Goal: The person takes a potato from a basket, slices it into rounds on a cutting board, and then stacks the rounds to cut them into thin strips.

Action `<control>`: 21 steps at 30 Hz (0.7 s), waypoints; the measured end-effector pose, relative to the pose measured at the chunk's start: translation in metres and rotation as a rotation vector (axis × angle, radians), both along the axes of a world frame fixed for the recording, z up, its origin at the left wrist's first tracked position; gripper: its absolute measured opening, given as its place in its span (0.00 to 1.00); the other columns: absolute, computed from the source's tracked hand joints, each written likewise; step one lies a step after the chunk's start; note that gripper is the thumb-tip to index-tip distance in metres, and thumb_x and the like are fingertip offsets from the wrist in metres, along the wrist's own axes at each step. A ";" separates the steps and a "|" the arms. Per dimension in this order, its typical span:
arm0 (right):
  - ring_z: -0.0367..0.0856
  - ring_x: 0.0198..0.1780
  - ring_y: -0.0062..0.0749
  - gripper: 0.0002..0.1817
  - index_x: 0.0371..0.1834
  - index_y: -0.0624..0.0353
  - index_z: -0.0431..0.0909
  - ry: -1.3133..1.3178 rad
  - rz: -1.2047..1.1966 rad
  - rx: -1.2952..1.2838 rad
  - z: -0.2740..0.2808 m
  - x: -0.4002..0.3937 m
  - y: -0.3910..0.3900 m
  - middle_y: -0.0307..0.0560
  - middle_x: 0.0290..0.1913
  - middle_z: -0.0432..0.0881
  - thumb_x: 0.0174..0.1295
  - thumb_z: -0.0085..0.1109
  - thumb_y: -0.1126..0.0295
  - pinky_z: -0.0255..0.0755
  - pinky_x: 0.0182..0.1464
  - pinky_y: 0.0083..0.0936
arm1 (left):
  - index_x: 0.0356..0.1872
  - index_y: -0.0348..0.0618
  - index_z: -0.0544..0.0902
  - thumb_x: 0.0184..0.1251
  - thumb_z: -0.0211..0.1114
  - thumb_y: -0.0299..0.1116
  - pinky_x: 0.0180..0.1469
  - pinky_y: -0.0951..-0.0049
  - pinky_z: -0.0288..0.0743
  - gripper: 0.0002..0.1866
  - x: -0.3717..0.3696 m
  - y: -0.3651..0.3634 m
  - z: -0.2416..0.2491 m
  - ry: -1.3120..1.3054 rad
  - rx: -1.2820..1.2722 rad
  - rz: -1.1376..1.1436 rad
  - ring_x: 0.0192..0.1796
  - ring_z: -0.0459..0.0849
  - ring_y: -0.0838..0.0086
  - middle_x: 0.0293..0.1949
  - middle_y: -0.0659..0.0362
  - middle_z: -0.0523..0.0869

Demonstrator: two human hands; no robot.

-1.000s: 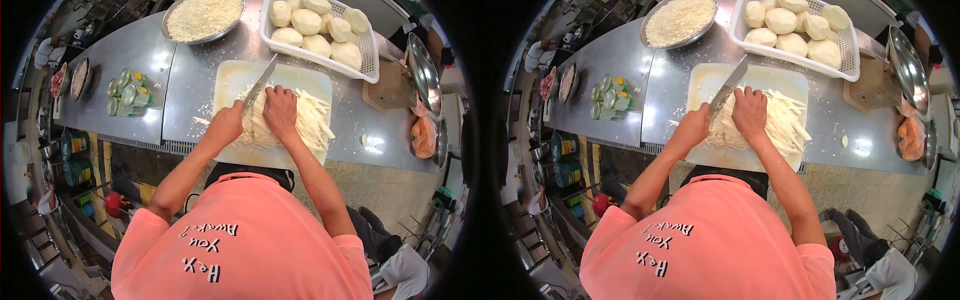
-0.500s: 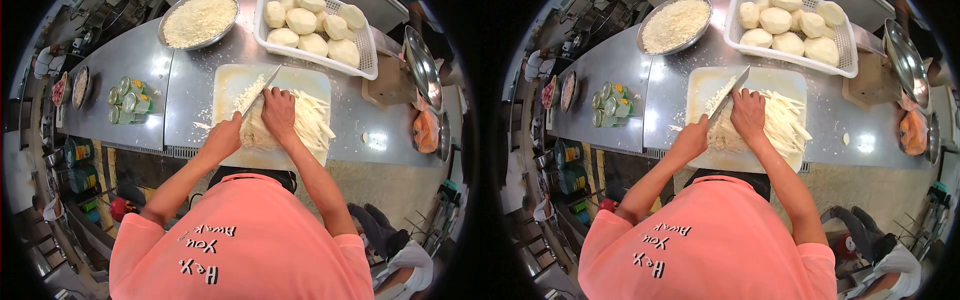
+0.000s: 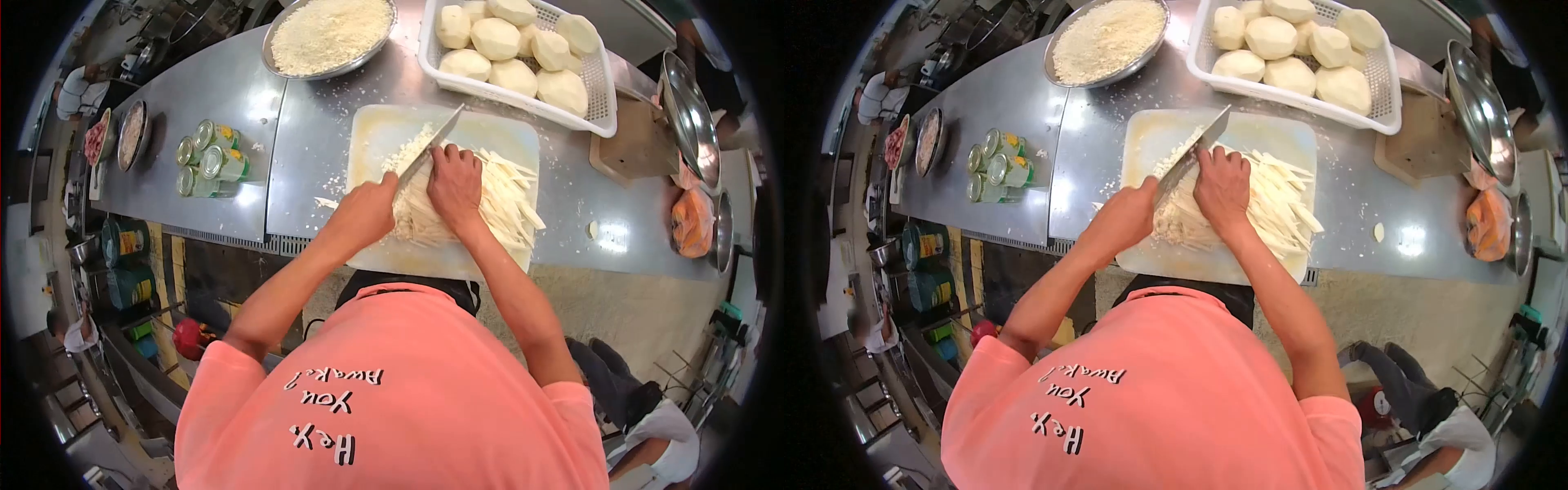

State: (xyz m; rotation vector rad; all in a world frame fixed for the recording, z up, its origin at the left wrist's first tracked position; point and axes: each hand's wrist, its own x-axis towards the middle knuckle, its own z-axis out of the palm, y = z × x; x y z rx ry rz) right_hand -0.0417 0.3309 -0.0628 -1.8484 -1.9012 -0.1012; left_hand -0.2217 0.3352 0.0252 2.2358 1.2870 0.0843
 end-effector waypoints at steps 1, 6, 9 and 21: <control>0.75 0.42 0.43 0.10 0.42 0.55 0.79 0.005 0.004 0.005 -0.001 -0.001 0.003 0.46 0.38 0.77 0.56 0.58 0.72 0.65 0.47 0.39 | 0.43 0.30 0.66 0.60 0.56 0.18 0.36 0.42 0.72 0.11 -0.005 -0.008 0.014 0.012 -0.032 0.014 0.33 0.81 0.35 0.24 0.33 0.80; 0.74 0.41 0.44 0.10 0.42 0.55 0.79 0.015 0.005 -0.011 -0.001 0.000 0.000 0.46 0.37 0.76 0.56 0.58 0.72 0.65 0.46 0.40 | 0.42 0.29 0.68 0.54 0.57 0.16 0.38 0.44 0.75 0.13 0.001 -0.011 -0.029 0.018 -0.060 0.039 0.35 0.82 0.35 0.26 0.33 0.81; 0.74 0.41 0.44 0.10 0.41 0.55 0.78 -0.033 -0.002 -0.002 -0.004 0.000 0.001 0.46 0.38 0.76 0.56 0.58 0.71 0.64 0.46 0.40 | 0.44 0.29 0.66 0.63 0.54 0.19 0.35 0.43 0.72 0.10 -0.001 -0.002 -0.003 -0.055 -0.050 0.010 0.33 0.81 0.35 0.24 0.33 0.79; 0.74 0.43 0.43 0.10 0.41 0.55 0.77 -0.005 0.009 0.025 -0.006 -0.001 0.003 0.47 0.39 0.76 0.55 0.59 0.71 0.64 0.47 0.40 | 0.42 0.27 0.67 0.58 0.55 0.19 0.38 0.42 0.74 0.12 -0.007 -0.022 0.021 0.007 -0.078 0.052 0.34 0.82 0.35 0.26 0.31 0.81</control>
